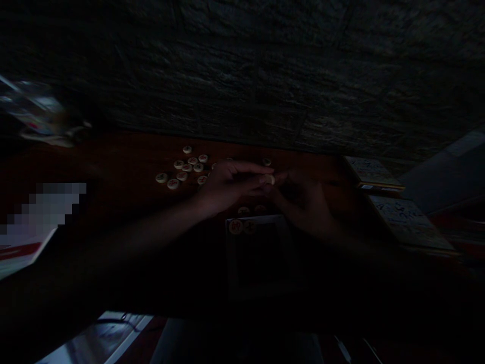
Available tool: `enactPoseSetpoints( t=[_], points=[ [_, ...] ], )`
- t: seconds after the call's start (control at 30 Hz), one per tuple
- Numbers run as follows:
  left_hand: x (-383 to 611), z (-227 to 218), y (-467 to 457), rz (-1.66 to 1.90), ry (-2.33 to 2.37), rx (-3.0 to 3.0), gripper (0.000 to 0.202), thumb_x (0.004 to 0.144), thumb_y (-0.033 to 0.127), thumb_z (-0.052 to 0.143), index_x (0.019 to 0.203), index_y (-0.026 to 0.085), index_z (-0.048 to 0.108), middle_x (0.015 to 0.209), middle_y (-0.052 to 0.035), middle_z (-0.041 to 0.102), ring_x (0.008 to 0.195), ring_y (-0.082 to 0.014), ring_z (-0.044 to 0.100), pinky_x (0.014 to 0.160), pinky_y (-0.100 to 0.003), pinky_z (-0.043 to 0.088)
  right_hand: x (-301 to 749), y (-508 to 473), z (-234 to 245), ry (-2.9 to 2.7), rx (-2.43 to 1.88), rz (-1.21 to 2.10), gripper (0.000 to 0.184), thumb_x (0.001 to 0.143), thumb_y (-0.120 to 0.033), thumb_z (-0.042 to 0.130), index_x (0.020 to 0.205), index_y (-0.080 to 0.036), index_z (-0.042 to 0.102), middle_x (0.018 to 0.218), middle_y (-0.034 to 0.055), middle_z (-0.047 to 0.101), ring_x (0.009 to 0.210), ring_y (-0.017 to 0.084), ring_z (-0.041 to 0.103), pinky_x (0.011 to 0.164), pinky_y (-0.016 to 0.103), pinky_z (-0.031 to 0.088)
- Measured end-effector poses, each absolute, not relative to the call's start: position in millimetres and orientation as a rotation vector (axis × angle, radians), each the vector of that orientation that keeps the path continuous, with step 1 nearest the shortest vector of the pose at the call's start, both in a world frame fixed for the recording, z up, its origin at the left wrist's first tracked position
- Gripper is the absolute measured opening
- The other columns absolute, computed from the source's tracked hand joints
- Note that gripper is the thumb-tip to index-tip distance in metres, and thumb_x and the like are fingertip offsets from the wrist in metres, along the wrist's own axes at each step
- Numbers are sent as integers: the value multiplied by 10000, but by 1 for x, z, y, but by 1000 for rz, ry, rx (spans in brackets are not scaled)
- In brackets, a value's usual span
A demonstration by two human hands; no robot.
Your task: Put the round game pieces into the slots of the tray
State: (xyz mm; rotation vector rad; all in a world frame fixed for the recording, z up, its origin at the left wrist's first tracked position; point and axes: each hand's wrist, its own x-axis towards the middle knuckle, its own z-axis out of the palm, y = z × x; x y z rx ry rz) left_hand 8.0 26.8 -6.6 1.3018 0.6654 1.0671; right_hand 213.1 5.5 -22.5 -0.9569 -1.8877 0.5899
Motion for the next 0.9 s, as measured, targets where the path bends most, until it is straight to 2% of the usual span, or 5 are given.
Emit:
enactPoseSetpoints(
  t=[0.2,0.3,0.5,0.6,0.9],
  points=[
    [7,-6,27,1065,723,1444,362,732,369,940,1024,181,841,1025,-84,832,954,-235,789,911,-358,631,212,4,-20,-1857,-960,495,164,909,-340,790,956,-226,681,878,14,741,759,161,705,686,293,548],
    [7,-9,28,1055,710,1435,369,739,353,937,1048,184,830,1063,-86,825,981,-226,782,912,-341,623,212,4,-19,-1849,-962,483,182,884,-313,818,973,-230,683,913,15,738,773,164,704,698,302,551],
    [9,-10,30,1058,601,1209,372,769,274,917,1103,172,787,1158,-97,806,1063,-238,778,964,-395,633,215,6,-17,-1937,-933,308,239,922,-296,785,1152,-260,732,956,33,721,860,198,690,770,349,560],
    [8,-10,31,1055,593,1202,360,785,264,906,1109,168,782,1134,-100,814,1064,-245,783,996,-422,626,215,5,-16,-1945,-928,256,213,936,-267,766,1147,-253,744,955,33,713,849,187,677,751,333,552],
    [7,-10,31,1062,630,1219,302,796,269,890,1061,167,785,1110,-88,814,1016,-249,790,954,-431,648,216,6,-15,-1984,-879,115,262,893,-207,786,1147,-253,743,971,32,717,850,188,678,732,324,561]
  ],
)
